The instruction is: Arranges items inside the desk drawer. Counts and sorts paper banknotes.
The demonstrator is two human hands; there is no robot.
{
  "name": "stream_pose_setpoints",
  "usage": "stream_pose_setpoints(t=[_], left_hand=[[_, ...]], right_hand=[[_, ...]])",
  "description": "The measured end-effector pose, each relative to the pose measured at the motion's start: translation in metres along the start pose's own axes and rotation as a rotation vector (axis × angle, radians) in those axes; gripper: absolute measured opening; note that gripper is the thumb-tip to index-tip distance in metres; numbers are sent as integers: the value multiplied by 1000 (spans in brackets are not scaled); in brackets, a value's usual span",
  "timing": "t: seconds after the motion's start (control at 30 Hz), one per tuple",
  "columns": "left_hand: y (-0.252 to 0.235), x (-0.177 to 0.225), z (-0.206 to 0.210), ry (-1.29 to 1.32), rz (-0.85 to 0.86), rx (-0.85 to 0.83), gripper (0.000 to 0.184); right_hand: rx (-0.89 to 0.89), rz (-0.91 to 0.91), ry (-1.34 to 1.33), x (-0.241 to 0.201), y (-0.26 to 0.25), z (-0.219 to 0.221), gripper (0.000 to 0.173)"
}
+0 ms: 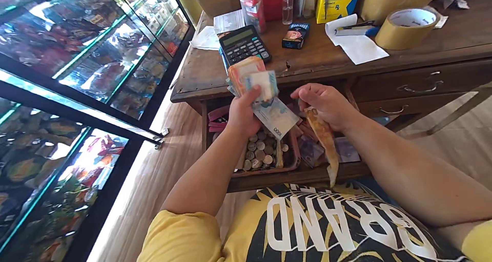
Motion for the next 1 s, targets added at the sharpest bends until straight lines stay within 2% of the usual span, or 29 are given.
stream_pose_setpoints(t=[0.13,0.2,0.3,0.37,0.43,0.5,0.63,0.83,1.0], left_hand=[[14,-21,17,-116,-77,-96,20],[14,-22,19,-99,-80,-107,19],[6,-11,10,3,-61,-36,36],[0,-1,4,118,-1,-36,36],[-4,6,2,153,34,-60,35],[-2,7,3,74,54,-68,34],[6,-4,12,-79,67,-106,26],[19,-29,23,-175,-59,-145,21],[19,-33,23,-162,-99,-149,21]], right_hand=[[127,-17,64,-1,0,-7,9],[119,-22,90,-3,1,-6,8],[22,23,85,-2,1,-2,5],[-2,88,96,0,2,-2,10],[-1,135,106,-2,3,-8,23],[26,137,69,-8,3,-17,33],[114,96,61,-15,2,-29,40],[121,8,109,-9,3,-12,11],[166,-37,116,-8,2,-14,8]])
Point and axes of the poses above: each hand's wrist, its own y-axis away from the middle knuckle, its own z-axis out of the palm, x = y × z, the point moved 8 cm from there along -y, towards the middle knuckle, and after that the axes turned 4 degrees about -y, right-handed, at the moved point
